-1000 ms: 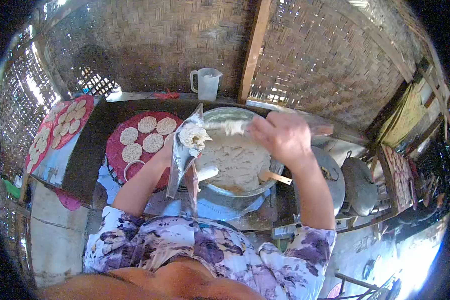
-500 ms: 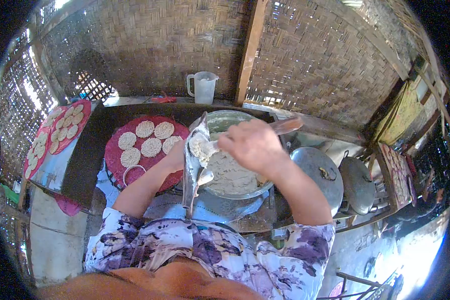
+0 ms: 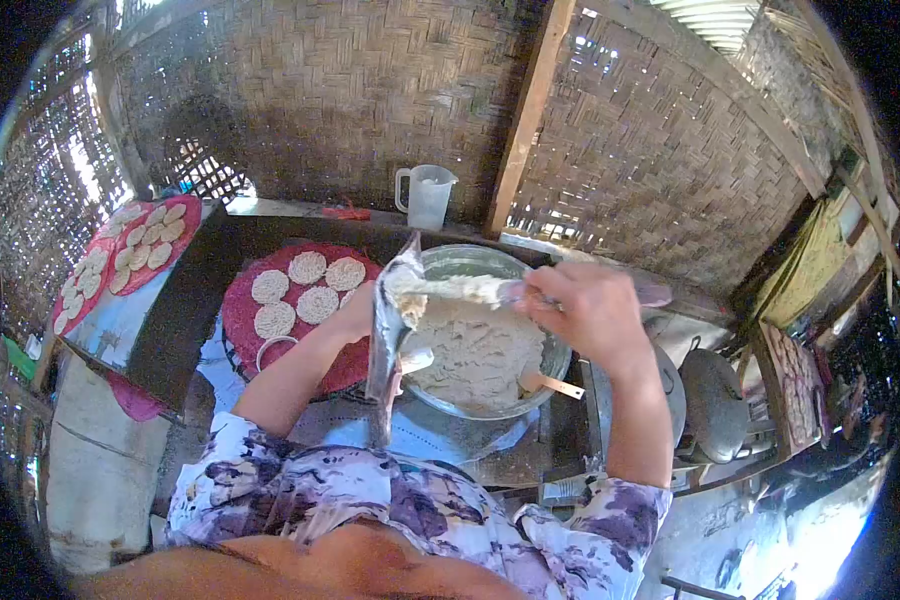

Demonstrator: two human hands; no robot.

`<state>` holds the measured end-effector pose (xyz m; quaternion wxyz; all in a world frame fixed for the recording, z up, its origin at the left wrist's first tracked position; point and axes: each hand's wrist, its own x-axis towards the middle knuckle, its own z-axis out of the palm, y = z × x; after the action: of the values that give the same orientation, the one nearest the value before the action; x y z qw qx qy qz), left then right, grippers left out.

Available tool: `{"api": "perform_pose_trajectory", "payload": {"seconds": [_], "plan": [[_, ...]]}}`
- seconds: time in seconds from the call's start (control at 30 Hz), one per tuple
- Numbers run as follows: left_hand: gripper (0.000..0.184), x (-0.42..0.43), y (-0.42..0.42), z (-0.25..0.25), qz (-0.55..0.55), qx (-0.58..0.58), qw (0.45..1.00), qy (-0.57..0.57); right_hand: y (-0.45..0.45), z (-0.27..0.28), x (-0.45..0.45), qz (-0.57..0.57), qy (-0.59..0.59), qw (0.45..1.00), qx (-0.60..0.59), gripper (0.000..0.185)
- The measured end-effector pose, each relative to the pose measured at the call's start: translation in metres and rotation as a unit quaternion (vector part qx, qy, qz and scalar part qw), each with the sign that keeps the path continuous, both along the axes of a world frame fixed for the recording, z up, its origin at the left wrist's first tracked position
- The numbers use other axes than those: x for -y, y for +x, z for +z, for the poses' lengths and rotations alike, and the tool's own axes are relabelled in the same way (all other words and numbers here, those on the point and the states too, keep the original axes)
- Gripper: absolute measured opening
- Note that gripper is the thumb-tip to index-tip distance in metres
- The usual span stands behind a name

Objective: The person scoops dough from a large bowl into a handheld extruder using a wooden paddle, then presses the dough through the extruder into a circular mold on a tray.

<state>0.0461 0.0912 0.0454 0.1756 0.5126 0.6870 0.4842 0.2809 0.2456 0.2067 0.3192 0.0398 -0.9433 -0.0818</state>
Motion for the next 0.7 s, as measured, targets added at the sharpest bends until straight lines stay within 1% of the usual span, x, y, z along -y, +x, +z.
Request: {"api": "perform_pose_trajectory", "payload": {"seconds": [0.03,0.07,0.17,0.2,0.3,0.33,0.4,0.43,0.53,0.63,0.67,0.7], "plan": [[0.039,0.001,0.007,0.007,0.004,-0.071,0.997,-0.016,0.000,-0.002,-0.001,-0.008,-0.006,0.999,0.037,0.019],[0.039,-0.001,0.009,0.005,0.006,-0.049,0.999,-0.020,-0.001,-0.003,-0.002,-0.017,-0.012,0.997,0.072,0.018],[0.041,-0.004,0.011,0.003,0.003,-0.092,0.996,0.008,-0.001,0.001,-0.004,-0.046,-0.009,0.987,0.153,0.018],[0.041,-0.003,0.016,0.005,0.016,-0.132,0.990,0.035,-0.001,0.001,-0.003,-0.056,-0.006,0.983,0.177,0.019],[0.040,-0.007,0.025,0.007,0.018,-0.147,0.987,-0.065,-0.014,-0.003,0.012,-0.052,0.019,0.976,0.212,0.019],[0.039,-0.007,0.027,0.010,0.021,-0.133,0.989,-0.066,-0.016,-0.005,0.016,-0.043,0.035,0.978,0.202,0.019],[0.040,-0.011,0.022,-0.002,0.000,-0.125,0.991,-0.040,-0.021,-0.016,0.024,-0.024,0.070,0.980,0.182,0.017],[0.040,-0.013,0.019,-0.007,-0.009,-0.121,0.992,-0.026,-0.025,-0.022,0.026,0.003,0.099,0.985,0.142,0.016],[0.039,-0.014,0.015,-0.008,-0.059,0.009,0.998,-0.007,-0.034,-0.045,0.027,0.090,0.194,0.976,0.023,0.011],[0.030,-0.009,0.022,0.011,-0.130,0.180,0.975,0.007,-0.031,-0.050,0.036,0.123,0.319,0.935,-0.089,0.014],[0.032,-0.007,0.022,0.013,-0.105,0.155,0.981,-0.050,-0.030,-0.051,0.031,0.135,0.336,0.928,-0.085,0.019],[0.035,-0.006,0.021,0.014,-0.119,0.215,0.969,-0.027,-0.026,-0.048,0.027,0.124,0.334,0.930,-0.091,0.018]]}}
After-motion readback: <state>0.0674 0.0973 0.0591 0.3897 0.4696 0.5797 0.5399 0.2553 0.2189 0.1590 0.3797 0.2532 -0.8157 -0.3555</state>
